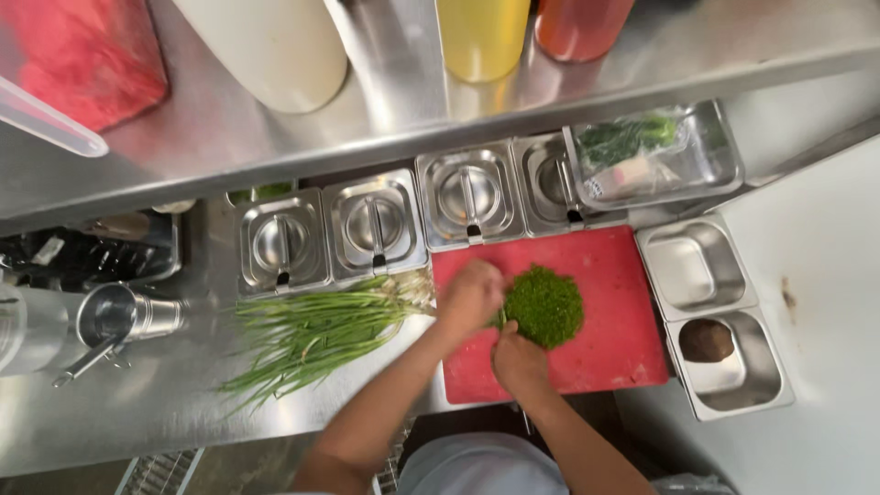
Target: The person chops a bunch of green onions on a red cutting board with a knife and places the chopped pieces into a metal container.
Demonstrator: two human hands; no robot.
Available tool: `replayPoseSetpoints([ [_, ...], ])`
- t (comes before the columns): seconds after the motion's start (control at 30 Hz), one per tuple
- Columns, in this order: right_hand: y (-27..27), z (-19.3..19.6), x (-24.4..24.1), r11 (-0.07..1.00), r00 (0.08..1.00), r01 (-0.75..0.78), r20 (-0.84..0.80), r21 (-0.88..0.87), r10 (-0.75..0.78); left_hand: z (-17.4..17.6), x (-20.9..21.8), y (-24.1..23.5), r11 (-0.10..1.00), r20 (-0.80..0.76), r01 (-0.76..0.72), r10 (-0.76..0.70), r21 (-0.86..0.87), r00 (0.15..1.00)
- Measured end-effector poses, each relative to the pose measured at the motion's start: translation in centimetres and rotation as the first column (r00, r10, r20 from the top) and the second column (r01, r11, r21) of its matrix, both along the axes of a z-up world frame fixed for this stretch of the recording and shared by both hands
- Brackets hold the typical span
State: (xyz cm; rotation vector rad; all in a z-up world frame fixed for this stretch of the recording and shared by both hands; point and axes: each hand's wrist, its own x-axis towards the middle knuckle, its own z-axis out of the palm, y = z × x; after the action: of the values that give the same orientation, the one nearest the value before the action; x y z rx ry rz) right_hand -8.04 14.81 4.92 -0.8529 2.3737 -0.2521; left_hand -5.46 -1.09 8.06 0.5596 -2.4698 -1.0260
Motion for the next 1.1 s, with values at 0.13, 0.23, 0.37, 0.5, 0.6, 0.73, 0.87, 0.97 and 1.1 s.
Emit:
replayPoseSetpoints([
  [0.13,0.3,-2.1,0.1,1.000,1.000,0.018,0.004,-0.020,-0.018,4.6,-3.3,18.7,0.611,-0.199,0.729,-0.708,0.309,0.677],
  [0.23,1.0,-4.4,0.1,1.000,1.000,0.019,0.021,0.000,-0.019,5.8,-5.0,25.8,0.252,-0.265,0.895,-0.894,0.367,0.360],
  [0.37,-1.0,-7.5,2.1,0.929,0.940,0.293,-0.245,0.228,-0.236,1.6,-5.4,22.1,0.665,-0.209,0.736,-0.707,0.129,0.676],
  [0.5,2.1,-4.7,-0.5,0.945,0.988,-0.155,-0.061,-0.287,0.143,-1.8,2.4,4.2,0.955,0.173,0.273,-0.251,-0.114,0.952],
  [0.6,0.2,-1.1,-0.5,0.998,0.999,-0.032,0.046,0.056,0.029,-1.3,5.7,0.8,0.955,0.302,0.199,-0.127,-0.220,0.945],
  [0.73,-0.6,2.3,-0.5,0.997,0.997,-0.052,0.060,0.058,0.048,-3.1,6.4,2.1,0.955,0.326,0.258,-0.200,-0.147,0.924],
  [0.87,-1.0,2.4,-0.8,0.997,0.998,-0.048,0.044,0.059,0.046,-3.7,5.6,2.6,0.978,0.199,0.158,-0.129,-0.139,0.972],
  [0.97,-0.8,2.1,-0.8,0.996,0.997,-0.053,0.056,0.078,0.049,-3.2,5.2,1.9,0.987,0.185,0.096,-0.070,-0.132,0.980],
  [1.1,-0.6,2.2,-0.7,0.997,0.997,-0.070,0.018,0.043,0.070,-4.1,5.0,1.4,0.985,0.227,0.146,-0.122,-0.093,0.966],
])
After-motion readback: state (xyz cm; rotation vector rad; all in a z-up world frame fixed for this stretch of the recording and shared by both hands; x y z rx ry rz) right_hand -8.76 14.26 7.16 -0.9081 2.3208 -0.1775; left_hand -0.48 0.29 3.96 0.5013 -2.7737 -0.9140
